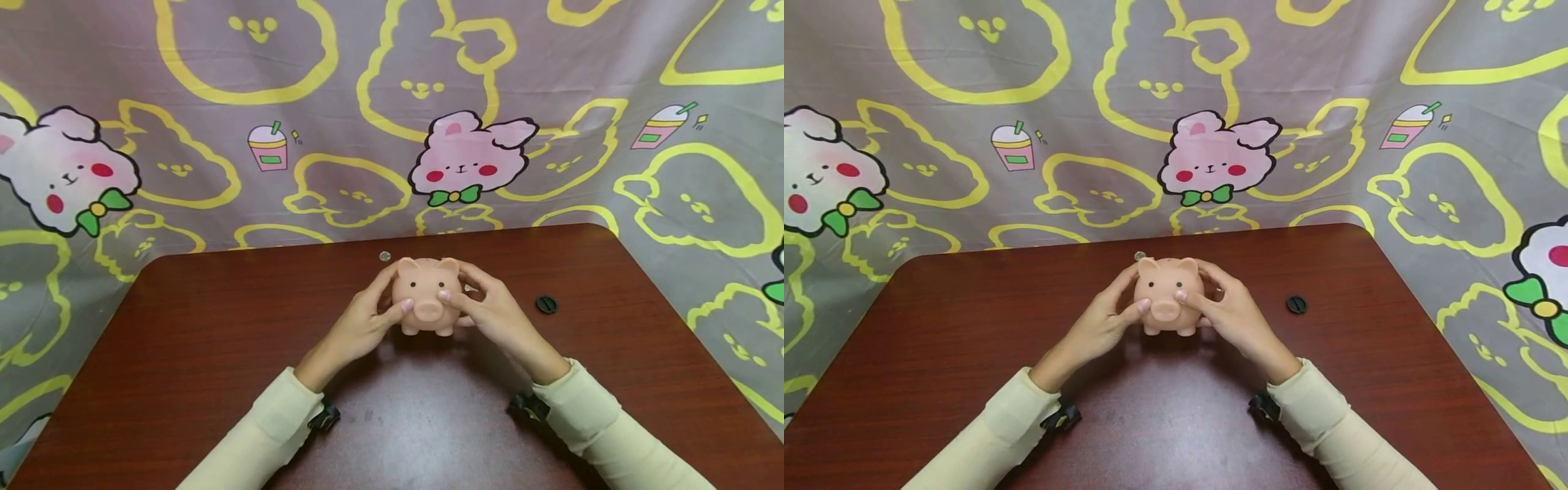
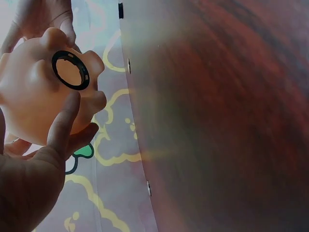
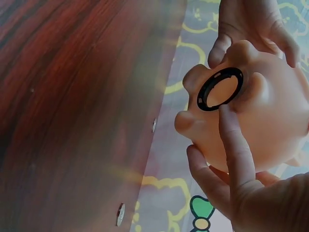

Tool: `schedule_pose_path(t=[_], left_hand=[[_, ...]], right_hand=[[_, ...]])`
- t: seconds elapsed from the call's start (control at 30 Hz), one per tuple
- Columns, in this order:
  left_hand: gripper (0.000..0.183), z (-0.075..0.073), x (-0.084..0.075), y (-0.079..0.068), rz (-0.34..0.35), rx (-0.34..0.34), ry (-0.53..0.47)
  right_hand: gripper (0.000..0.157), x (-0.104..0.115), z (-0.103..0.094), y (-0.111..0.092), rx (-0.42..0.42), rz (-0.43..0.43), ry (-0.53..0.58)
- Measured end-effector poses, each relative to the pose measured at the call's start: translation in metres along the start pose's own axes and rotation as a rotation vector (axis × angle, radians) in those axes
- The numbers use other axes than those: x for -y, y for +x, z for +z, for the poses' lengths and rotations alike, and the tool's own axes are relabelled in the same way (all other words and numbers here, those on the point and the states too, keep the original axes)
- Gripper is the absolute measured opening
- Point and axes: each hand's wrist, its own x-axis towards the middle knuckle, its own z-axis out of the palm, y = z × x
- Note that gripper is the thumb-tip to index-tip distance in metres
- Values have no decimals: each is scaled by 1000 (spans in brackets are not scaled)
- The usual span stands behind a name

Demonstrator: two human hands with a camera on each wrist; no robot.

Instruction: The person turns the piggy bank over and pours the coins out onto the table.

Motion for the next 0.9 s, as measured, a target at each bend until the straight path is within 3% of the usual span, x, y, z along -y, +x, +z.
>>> schedule_pose_path(t=[0.2, 0.33, 0.47, 0.57, 0.77, 0.9], left_hand=[[64, -1, 1, 1, -6, 15, 6], [69, -3, 0, 2, -8, 16, 40], [83, -3, -1, 2, -15, 32, -57], [93, -4, -1, 3, 19, 48, -103], [105, -7, 1, 2, 133, 36, 34], [108, -6, 3, 0, 152, 29, 53]], right_hand=[[55, -1, -1, 1, 10, -11, -26], [66, -4, -1, 0, 18, -111, -118], [80, -8, 0, -2, 18, -270, -190], [85, -10, 2, -4, 22, -403, -231], [88, -8, 4, -7, -40, -722, -568], [87, -6, 8, -9, -86, -875, -762]])
